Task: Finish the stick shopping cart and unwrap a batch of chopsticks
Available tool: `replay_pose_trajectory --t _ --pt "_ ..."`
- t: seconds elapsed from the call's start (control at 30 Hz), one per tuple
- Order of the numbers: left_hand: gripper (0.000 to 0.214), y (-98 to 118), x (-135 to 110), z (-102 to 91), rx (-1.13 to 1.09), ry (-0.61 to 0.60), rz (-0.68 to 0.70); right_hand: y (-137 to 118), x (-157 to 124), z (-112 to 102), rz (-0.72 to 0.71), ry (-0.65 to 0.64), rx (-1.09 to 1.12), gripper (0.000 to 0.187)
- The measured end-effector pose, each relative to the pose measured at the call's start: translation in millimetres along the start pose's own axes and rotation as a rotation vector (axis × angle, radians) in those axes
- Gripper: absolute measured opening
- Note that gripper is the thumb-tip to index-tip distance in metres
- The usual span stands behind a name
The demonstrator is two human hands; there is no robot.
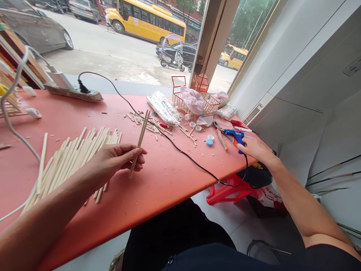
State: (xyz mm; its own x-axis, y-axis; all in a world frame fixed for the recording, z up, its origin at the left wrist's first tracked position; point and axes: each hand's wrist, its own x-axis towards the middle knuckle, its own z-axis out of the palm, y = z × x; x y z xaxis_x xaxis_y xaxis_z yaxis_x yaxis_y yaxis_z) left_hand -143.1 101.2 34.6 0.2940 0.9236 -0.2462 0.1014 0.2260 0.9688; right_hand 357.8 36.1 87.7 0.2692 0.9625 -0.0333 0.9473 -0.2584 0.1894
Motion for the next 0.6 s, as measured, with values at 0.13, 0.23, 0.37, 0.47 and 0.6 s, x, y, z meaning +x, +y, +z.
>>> replay_pose_trajectory --t 0.13,0.23,0.37,0.47,0.6 --pt "0.043 -6.2 2.0 -5.1 0.019 -0.067 0.017 -5.7 16.0 -11.0 -0.042 -0.05 -0.066 0.033" --pt "0.047 -13.9 5.8 -10.0 -0.013 -0.079 0.042 -6.7 19.8 -17.0 -0.042 -0.064 -0.045 0.04" --pt "0.047 -21.4 9.5 -13.9 -0.042 -0.104 0.031 14.5 12.9 -17.1 0.142 -0.033 -0.022 0.052" --pt "0.047 -21.8 9.6 -13.0 -0.057 -0.122 0.026 39.1 4.4 -3.7 0.25 -0.021 -0.069 0.041" --pt "0.046 -21.9 9.7 -11.4 -0.059 -0.132 0.035 59.8 -4.4 21.8 0.107 -0.006 -0.059 0.047"
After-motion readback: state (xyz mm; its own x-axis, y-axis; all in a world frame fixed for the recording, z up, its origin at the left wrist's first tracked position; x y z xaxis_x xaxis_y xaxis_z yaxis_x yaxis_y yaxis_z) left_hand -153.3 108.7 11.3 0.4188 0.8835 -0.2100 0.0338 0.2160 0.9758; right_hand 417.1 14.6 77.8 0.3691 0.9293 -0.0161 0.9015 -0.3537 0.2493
